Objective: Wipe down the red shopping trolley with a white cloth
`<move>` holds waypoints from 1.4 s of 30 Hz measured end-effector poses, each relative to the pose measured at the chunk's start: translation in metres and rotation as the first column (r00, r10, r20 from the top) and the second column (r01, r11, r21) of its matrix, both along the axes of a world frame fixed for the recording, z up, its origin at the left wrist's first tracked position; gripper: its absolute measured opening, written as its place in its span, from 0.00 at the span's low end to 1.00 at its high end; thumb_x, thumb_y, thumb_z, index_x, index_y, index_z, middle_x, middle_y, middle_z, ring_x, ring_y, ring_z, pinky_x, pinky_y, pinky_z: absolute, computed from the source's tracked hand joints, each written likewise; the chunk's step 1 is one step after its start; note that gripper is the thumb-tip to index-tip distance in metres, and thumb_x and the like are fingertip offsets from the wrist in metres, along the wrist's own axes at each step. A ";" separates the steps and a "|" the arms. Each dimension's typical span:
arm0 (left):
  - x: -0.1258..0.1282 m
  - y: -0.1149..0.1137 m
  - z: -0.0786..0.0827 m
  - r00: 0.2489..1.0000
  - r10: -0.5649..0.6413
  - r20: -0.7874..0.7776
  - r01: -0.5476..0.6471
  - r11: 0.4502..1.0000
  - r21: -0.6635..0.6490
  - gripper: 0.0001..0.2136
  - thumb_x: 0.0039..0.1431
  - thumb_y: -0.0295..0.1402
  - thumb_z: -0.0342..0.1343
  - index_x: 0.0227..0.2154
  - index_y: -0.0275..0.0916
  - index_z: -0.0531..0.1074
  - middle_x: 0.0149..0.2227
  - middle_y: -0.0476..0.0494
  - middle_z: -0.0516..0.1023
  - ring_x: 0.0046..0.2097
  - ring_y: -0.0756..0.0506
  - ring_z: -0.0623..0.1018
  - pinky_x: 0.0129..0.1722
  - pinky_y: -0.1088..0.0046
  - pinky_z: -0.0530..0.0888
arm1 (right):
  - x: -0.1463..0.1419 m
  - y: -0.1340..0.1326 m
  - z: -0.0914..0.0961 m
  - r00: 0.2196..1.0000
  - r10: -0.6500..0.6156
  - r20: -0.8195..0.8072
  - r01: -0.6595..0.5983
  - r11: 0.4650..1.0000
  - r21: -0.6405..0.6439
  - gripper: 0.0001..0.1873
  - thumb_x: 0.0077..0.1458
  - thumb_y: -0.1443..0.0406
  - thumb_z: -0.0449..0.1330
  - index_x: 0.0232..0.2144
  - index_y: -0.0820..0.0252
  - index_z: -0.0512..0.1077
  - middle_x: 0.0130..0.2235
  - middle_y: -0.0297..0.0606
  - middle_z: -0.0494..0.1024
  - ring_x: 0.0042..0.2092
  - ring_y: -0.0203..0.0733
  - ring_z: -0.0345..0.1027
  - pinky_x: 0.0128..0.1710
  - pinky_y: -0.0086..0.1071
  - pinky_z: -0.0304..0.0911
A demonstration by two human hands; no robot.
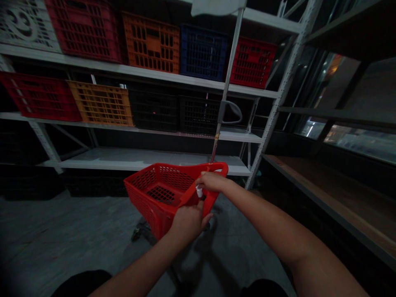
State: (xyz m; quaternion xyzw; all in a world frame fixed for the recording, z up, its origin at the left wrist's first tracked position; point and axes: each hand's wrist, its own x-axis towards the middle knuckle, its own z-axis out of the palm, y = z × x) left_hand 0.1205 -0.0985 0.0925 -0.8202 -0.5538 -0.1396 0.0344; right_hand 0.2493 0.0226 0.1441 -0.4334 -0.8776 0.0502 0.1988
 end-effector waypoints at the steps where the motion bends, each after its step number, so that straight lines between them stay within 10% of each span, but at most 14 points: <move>1: -0.001 0.000 0.000 1.000 0.005 0.003 -0.005 1.000 -0.005 0.22 0.55 0.48 0.40 0.41 0.35 0.65 0.29 0.37 0.75 0.31 0.41 0.76 0.30 0.67 0.68 | -0.002 0.008 0.001 0.997 0.038 0.064 -0.035 0.999 -0.039 0.04 0.42 0.70 0.60 0.24 0.59 0.75 0.26 0.32 0.74 0.28 0.33 0.62 0.30 0.24 0.54; 11: -0.015 -0.005 0.000 0.999 -0.025 0.030 0.025 1.000 -0.008 0.23 0.54 0.49 0.39 0.43 0.37 0.64 0.30 0.39 0.76 0.31 0.42 0.75 0.31 0.66 0.68 | -0.011 0.016 0.009 0.903 0.322 0.284 -0.251 0.933 -0.258 0.10 0.48 0.70 0.55 0.31 0.55 0.74 0.31 0.31 0.76 0.31 0.34 0.66 0.31 0.23 0.56; 26: -0.041 -0.010 0.003 0.999 -0.050 0.008 0.050 0.999 -0.014 0.21 0.53 0.51 0.39 0.35 0.41 0.67 0.29 0.42 0.76 0.32 0.42 0.76 0.31 0.68 0.69 | 0.030 0.054 -0.005 0.954 -0.178 0.239 0.190 0.981 -0.029 0.09 0.50 0.70 0.53 0.27 0.59 0.73 0.30 0.37 0.76 0.30 0.36 0.66 0.29 0.25 0.55; 32: -0.049 -0.010 0.001 0.998 -0.056 0.006 0.056 0.998 -0.004 0.21 0.53 0.51 0.39 0.35 0.41 0.67 0.30 0.41 0.76 0.32 0.42 0.75 0.32 0.68 0.68 | 0.019 0.012 -0.009 0.960 -0.237 0.148 0.229 0.971 0.070 0.10 0.54 0.67 0.50 0.31 0.60 0.72 0.32 0.39 0.74 0.34 0.38 0.65 0.33 0.27 0.54; 38: -0.055 -0.008 0.000 0.996 -0.091 0.002 0.091 0.996 0.009 0.21 0.53 0.51 0.40 0.37 0.41 0.66 0.31 0.42 0.76 0.33 0.42 0.75 0.32 0.67 0.69 | 0.007 -0.046 -0.035 0.995 -0.021 -0.095 0.038 0.981 0.192 0.12 0.56 0.67 0.49 0.40 0.56 0.70 0.36 0.38 0.69 0.38 0.37 0.62 0.39 0.29 0.57; 42: -0.061 -0.009 0.005 0.994 -0.110 -0.022 0.109 0.994 -0.013 0.20 0.53 0.50 0.40 0.37 0.41 0.66 0.32 0.43 0.76 0.34 0.42 0.75 0.33 0.67 0.69 | 0.035 -0.035 -0.045 0.955 -0.198 -0.221 0.244 0.947 0.208 0.13 0.54 0.69 0.49 0.40 0.59 0.70 0.37 0.40 0.69 0.39 0.39 0.63 0.41 0.32 0.59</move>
